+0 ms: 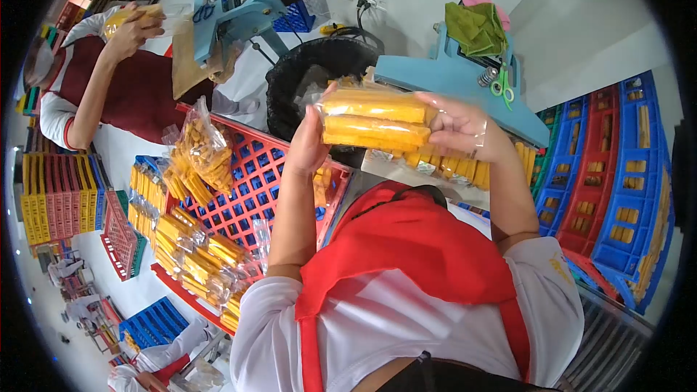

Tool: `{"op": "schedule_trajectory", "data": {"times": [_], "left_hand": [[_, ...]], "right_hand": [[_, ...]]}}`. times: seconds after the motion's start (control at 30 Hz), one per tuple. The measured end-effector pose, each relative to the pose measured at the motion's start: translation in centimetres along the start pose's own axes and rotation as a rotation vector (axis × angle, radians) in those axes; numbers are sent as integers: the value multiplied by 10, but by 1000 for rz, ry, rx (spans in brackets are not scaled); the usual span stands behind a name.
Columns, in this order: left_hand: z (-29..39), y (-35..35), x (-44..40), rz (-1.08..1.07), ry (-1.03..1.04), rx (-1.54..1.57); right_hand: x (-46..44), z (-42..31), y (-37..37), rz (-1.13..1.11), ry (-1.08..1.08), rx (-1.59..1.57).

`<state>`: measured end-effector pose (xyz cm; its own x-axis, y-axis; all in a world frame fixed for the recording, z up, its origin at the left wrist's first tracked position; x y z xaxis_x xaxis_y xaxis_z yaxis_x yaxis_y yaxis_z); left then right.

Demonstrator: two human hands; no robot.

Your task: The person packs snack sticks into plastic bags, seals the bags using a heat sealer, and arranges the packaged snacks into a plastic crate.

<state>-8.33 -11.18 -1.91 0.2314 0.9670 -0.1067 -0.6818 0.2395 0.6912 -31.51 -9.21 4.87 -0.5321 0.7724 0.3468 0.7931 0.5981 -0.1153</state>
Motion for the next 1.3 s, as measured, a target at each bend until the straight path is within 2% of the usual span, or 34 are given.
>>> {"op": "schedule_trajectory", "data": {"times": [0.07, 0.13, 0.33, 0.5, 0.57, 0.7, 0.8, 0.9, 0.97, 1.03, 1.1, 1.2, 1.27, 1.3], "left_hand": [[-2, 2, -5, 0, -42, -56], [-3, 0, -9, -90, 0, -553], [-14, 10, -13, -83, 82, -627], [-33, 1, -17, -17, 69, -699], [-42, 0, -17, 144, -20, -428], [-57, -3, -16, 155, -172, -375], [-76, -6, -21, 69, -203, -487], [-80, 11, -22, 20, -140, -628], [-91, -1, -23, -11, -68, -904], [-93, 1, -21, 7, -113, -867], [-92, 5, -21, 21, -157, -832], [-90, 5, -24, 3, -131, -922], [-92, -5, -28, -37, -6, -1061], [-92, -3, -28, -36, -8, -1060]], "right_hand": [[1, 5, 1, 4, 4, 2], [0, 10, 2, -24, 141, -210], [-1, 24, -9, 85, 156, -72], [-1, 51, -22, 183, 182, -112], [6, 64, -31, 212, 172, -131], [22, 84, -47, 229, 127, -262], [30, 98, -53, 235, 102, -337], [42, 122, -55, 288, 122, -444], [44, 140, -52, 307, 137, -533], [44, 152, -47, 291, 98, -729], [46, 155, -47, 292, 96, -772], [50, 179, -60, 305, 34, -860], [59, 186, -68, 322, -21, -908], [64, 180, -70, 316, -26, -901]]}}
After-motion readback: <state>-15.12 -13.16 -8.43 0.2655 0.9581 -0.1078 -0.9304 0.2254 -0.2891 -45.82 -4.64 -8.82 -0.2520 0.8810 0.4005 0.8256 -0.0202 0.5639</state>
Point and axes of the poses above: each hand's wrist, its own x-axis away from the middle knuckle, its own y-axis out of the palm, z = x × y, the point moved 4 cm from there along -x, towards the middle knuckle, and after that the axes turned 12 degrees about y, right-handed, at the moved point
